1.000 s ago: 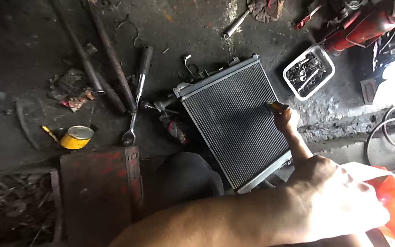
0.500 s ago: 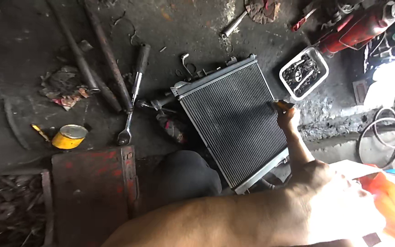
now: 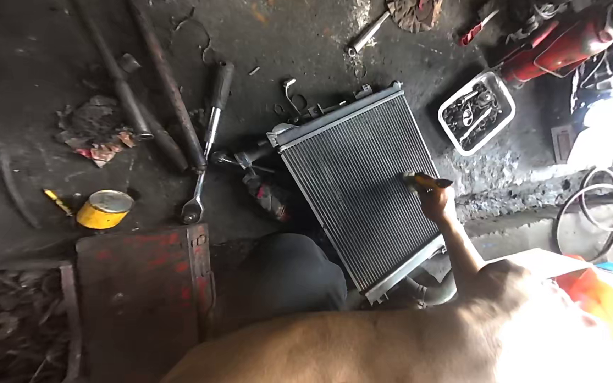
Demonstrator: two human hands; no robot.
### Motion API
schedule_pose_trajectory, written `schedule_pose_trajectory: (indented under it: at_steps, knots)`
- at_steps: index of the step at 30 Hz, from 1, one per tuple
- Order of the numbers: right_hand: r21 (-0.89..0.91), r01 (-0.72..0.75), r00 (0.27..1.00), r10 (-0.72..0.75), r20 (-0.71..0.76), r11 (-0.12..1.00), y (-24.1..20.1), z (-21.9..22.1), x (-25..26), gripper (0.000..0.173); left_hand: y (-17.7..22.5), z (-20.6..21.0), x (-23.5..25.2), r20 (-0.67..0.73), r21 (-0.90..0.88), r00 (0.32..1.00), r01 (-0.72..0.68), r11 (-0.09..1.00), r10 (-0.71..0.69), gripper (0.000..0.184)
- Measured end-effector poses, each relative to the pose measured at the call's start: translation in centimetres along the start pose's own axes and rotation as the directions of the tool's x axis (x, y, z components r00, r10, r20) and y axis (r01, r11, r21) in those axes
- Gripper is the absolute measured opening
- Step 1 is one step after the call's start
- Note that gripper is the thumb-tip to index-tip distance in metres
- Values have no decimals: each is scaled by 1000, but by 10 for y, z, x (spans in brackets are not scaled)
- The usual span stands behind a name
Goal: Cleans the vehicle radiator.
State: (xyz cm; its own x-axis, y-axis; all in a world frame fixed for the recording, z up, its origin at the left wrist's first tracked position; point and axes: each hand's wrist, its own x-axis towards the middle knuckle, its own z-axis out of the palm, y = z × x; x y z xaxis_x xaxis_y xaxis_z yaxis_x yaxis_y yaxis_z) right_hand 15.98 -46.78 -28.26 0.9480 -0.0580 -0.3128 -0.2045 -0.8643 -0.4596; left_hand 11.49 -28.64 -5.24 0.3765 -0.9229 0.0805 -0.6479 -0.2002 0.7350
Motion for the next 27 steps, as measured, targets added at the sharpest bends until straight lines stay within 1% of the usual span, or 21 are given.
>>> schedule_pose_trajectory:
  at_steps: [1, 2, 3, 4, 6, 7, 8, 9, 11, 12, 13, 14, 15, 17, 19, 20, 22, 23, 24, 25, 27]
  knots:
    - [28, 14, 999, -15, 39, 1000, 2, -5, -4, 26, -1, 1, 1, 1, 2, 1000, 1, 1000, -1, 24]
    - [14, -5, 999, 4, 47, 1000, 8, -10, -4, 26, -1, -1, 2, 23, -10, 1000, 16, 1000, -16, 25]
    - [-20, -42, 999, 43, 4, 999, 16, -15, -1, 27, -1, -2, 2, 42, -26, 999, 29, 999, -28, 26]
    - [-46, -106, 992, 103, -69, 993, 23, -17, 1, 28, -1, -2, 2, 51, -38, 998, 36, 999, -34, 26]
    - [-58, -241, 953, 225, -201, 969, 34, -8, 1, 28, 0, 0, 1, 42, -70, 998, 49, 996, -46, 28]
    - [-64, -271, 940, 250, -230, 961, 31, 0, -3, 29, 1, -1, 0, 51, -81, 997, 55, 995, -51, 28]
    - [-76, -268, 945, 246, -217, 960, 22, 8, -10, 31, 2, -3, 0, 69, -88, 996, 65, 994, -59, 28]
    - [-84, -216, 961, 196, -196, 973, 14, 17, -20, 33, 1, -4, -1, 76, -86, 995, 70, 994, -63, 28]
    - [-63, -57, 993, 50, -111, 996, 5, 26, -43, 33, 3, -4, 1, 86, -78, 994, 72, 994, -66, 28]
    - [-60, -3, 999, 0, -49, 998, 3, 22, -49, 32, 2, -3, 2, 90, -54, 994, 60, 997, -55, 28]
    - [-63, 3, 1000, -4, -2, 998, 4, 14, -46, 31, 1, -1, 3, 84, -36, 995, 56, 998, -53, 28]
    - [-64, -48, 999, 49, 13, 997, 8, 4, -38, 30, 2, -1, 4, 97, -39, 994, 64, 997, -60, 27]
    - [-68, -108, 994, 108, -15, 992, 16, -5, -29, 30, 3, -2, 3, 120, -53, 990, 76, 996, -69, 27]
    - [-82, -188, 974, 175, -145, 979, 32, -11, -8, 29, 4, -4, 3, 158, -83, 984, 91, 992, -77, 26]
    - [-106, -235, 959, 212, -190, 966, 31, 0, -5, 30, 6, -2, 1, 142, -74, 987, 82, 994, -71, 26]
    - [-123, -203, 970, 182, -163, 971, 25, 8, -10, 33, 5, -1, 1, 121, -62, 990, 76, 995, -68, 27]
    - [-91, -56, 998, 54, -22, 994, 10, 12, -30, 34, 5, 0, 1, 101, -49, 992, 81, 996, -75, 28]
    - [-48, -13, 997, 16, 73, 999, 5, 5, -36, 32, 4, 2, 1, 93, -46, 993, 80, 996, -76, 28]
    - [-22, -4, 991, 7, 133, 1000, 6, -3, -38, 29, 3, 3, 2, 86, -58, 993, 85, 995, -80, 29]
    - [-23, -16, 992, 19, 126, 1000, 11, -11, -35, 27, 3, 4, 1, 77, -57, 994, 80, 995, -76, 29]
    - [-66, -104, 995, 103, -17, 992, 25, -21, -23, 27, 2, 3, 2, 76, -35, 995, 60, 998, -57, 27]
